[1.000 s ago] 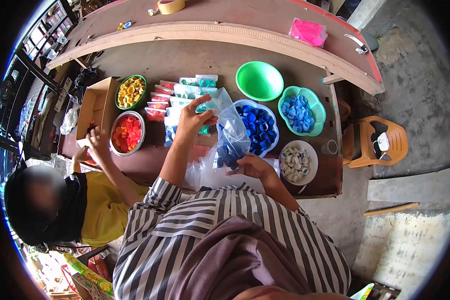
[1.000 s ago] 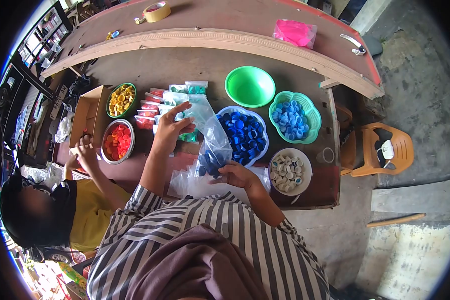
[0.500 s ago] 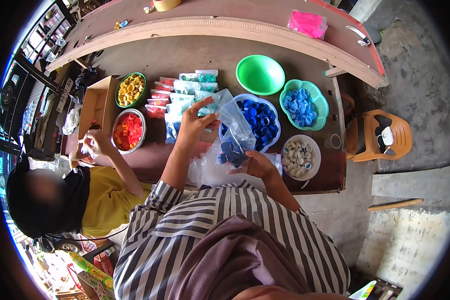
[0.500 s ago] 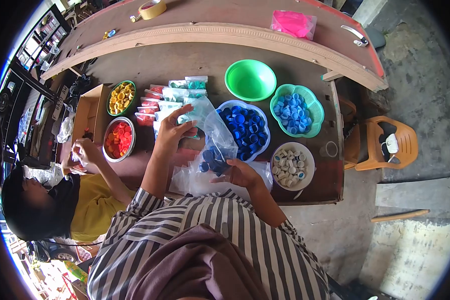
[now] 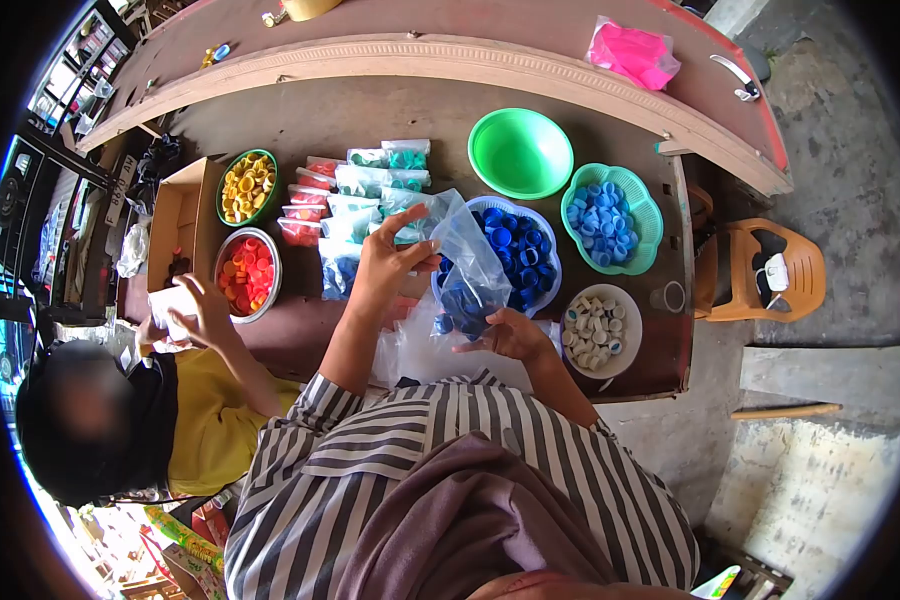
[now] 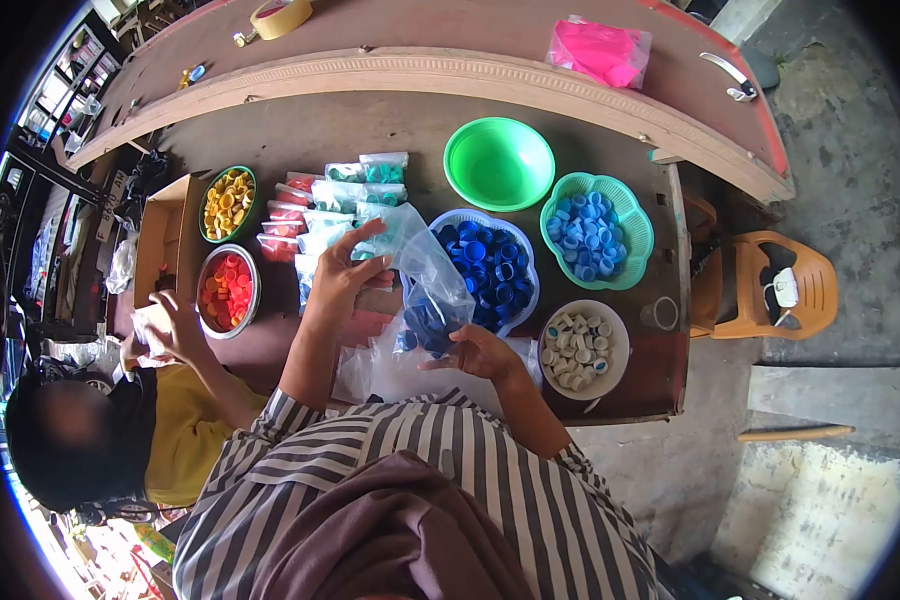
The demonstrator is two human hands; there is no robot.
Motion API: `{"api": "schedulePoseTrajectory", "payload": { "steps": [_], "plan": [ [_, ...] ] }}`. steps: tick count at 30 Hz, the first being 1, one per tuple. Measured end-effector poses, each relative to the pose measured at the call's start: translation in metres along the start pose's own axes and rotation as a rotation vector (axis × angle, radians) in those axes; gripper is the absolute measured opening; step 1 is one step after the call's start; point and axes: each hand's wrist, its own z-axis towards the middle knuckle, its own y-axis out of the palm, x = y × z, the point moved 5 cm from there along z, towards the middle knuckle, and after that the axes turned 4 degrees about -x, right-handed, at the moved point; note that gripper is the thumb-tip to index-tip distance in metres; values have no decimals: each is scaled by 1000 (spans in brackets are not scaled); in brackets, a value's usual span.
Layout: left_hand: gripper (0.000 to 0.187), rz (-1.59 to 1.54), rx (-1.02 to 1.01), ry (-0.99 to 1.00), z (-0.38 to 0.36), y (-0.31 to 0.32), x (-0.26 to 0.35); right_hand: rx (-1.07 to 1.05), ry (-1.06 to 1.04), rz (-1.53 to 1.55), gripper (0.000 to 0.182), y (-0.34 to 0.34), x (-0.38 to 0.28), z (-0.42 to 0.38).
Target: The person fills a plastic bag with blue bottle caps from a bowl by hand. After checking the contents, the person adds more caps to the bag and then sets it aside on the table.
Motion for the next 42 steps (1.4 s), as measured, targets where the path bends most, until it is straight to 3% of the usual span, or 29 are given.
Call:
{"api": "schedulePoseTrajectory", "payload": {
  "steps": [10, 13, 15, 16, 17, 19, 20, 21, 24, 27, 28, 32, 34, 42],
  "plan": [
    [53, -55, 17, -87, 21, -4, -6, 57, 48, 116, 59, -22, -3, 22],
    [52, -11, 13, -103, 21, -10, 6, 166, 159, 34, 59, -45, 20, 34],
    [54, -20, 19, -34, 19, -17, 15, 158, 276, -342, 70, -53, 43, 51],
    [55, -1, 8, -69, 15, -20, 21, 197, 252, -559, 87, -23, 35, 50],
    [55, 20, -3, -103, 10, -24, 26, 200, 250, -552, 87, -24, 41, 54],
    [56, 54, -44, -103, 3, -32, 31, 11, 235, -1049, 101, -25, 54, 62],
    [57, 87, -81, -99, -1, -34, 32, 30, 267, -1345, 107, -33, 59, 60],
    [57, 89, -82, -101, -5, -38, 30, 29, 265, -1342, 107, -33, 58, 59],
    [60, 121, -90, -122, -16, -42, 21, 186, 109, -1105, 72, -37, 39, 51],
    [59, 146, -93, -148, -23, -43, 5, 480, -282, -1272, 25, -48, -14, 47],
    [62, 143, -83, -159, -25, -40, 2, 578, -347, -1426, 20, -42, -35, 42],
    [62, 155, -89, -137, -30, -37, 1, 698, -542, -1584, 14, -65, -74, 43],
    [62, 211, -90, -108, -33, -38, 5, 747, -593, -1845, 14, -56, -88, 51],
    [62, 415, -39, 70, -56, -36, 18, 574, -716, -2091, 14, -47, -96, 112]
  ]
}}
